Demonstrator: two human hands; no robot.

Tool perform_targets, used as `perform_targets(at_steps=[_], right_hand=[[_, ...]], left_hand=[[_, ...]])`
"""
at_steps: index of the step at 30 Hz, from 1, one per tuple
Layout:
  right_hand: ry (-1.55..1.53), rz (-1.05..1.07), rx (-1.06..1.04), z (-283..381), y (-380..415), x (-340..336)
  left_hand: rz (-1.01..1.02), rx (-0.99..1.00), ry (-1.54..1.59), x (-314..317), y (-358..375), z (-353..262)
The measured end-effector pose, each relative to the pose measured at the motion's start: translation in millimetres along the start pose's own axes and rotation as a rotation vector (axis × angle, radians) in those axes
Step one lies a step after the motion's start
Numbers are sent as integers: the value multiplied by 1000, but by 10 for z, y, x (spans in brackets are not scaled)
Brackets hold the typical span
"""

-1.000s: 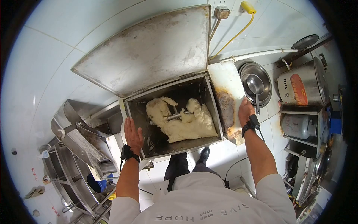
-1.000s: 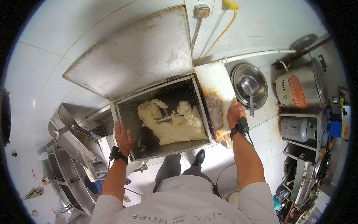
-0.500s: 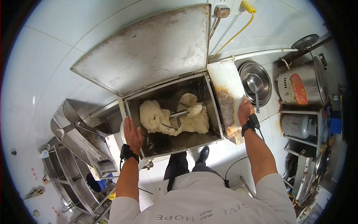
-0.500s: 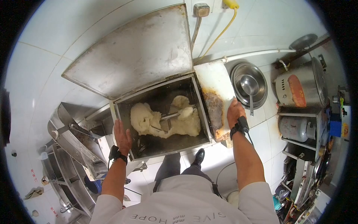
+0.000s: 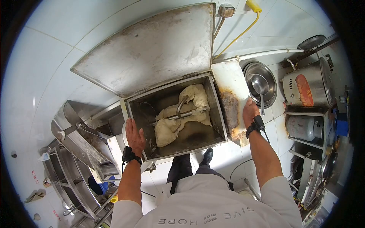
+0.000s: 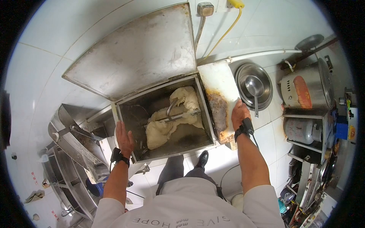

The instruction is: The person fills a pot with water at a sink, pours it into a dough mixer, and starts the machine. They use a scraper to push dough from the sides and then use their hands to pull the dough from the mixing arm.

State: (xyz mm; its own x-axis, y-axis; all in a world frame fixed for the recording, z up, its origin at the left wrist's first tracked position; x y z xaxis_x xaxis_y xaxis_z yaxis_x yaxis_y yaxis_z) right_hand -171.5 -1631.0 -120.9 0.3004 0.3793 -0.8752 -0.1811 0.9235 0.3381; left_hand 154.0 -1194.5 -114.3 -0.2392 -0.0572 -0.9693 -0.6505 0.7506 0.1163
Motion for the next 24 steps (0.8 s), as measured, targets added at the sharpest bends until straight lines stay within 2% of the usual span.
perform_targets(at_steps=[2, 9, 24], right_hand=[[-21, -31, -47, 17, 15, -9], [-8, -15, 22, 2, -7, 9], [-5, -75, -47, -18, -15, 34]], left_hand=[[8, -5, 0, -5, 1, -1], [6, 0, -6, -15, 0, -5], [3, 0, 16, -17, 1, 0]])
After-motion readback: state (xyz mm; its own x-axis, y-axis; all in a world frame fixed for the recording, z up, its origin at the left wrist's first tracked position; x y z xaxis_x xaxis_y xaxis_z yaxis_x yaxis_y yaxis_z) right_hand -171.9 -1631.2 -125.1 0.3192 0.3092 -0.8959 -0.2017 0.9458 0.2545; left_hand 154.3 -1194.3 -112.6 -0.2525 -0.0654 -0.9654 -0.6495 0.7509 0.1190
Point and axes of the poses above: each hand's wrist, its own y-axis away from the middle knuckle, its own x-axis out of the palm, z = x × y, the point moved 3 cm from there along -y, towards the middle knuckle, and after that the axes turned 13 degrees about z, right-handed, at the moved point
